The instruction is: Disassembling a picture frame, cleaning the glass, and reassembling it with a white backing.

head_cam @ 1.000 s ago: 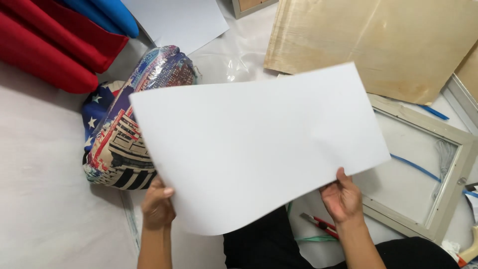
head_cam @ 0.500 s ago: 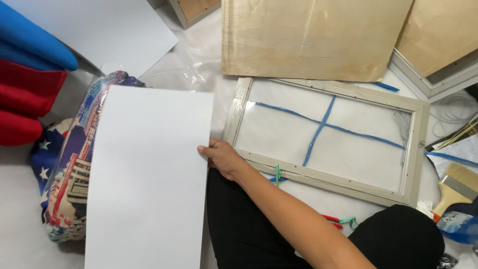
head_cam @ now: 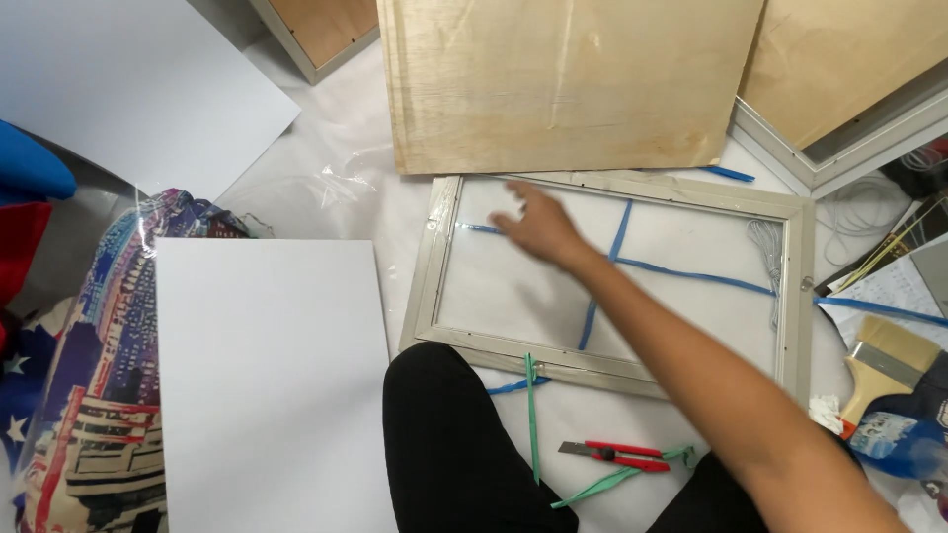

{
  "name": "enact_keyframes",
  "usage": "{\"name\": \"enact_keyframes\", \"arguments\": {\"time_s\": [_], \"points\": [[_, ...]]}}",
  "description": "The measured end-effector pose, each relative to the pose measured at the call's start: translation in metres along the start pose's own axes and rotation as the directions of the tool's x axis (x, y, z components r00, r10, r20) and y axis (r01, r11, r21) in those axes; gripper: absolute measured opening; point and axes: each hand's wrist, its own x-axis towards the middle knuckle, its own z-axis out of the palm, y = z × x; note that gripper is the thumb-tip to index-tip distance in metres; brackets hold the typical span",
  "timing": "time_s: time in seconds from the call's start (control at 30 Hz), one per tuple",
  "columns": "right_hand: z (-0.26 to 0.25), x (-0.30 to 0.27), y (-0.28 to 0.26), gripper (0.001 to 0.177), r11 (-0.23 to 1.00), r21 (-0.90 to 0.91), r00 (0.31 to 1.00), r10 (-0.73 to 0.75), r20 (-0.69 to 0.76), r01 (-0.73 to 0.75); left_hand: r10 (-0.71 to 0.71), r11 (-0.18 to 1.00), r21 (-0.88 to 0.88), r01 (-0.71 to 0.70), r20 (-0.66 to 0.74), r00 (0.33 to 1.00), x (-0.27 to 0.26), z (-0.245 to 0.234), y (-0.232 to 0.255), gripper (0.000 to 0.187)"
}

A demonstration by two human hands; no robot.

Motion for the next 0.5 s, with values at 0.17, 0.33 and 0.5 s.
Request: {"name": "enact_keyframes", "arguments": {"time_s": [0.17,0.33,0.5], "points": [[-0.108,0.076,0.016,0.062,0.915,-0.403,0.985,-0.073,-0.156,0.004,0.189,0.977,0.076,-0.200,0.136,0.973,0.083,0.123,0.107,0.052],[-0.164,0.124,0.006,0.069,0.836,-0.548,0.968,-0.154,-0.196,0.022,0.347,0.934,-0.024,-0.357,0.298,0.889,0.168,0.236,0.136,0.044],[-0.178,0.179,0.007,0.074,0.795,-0.601,0.954,-0.239,-0.182,0.085,0.104,0.934,0.281,-0.221,0.377,0.920,0.176,0.252,0.108,0.043]]}}
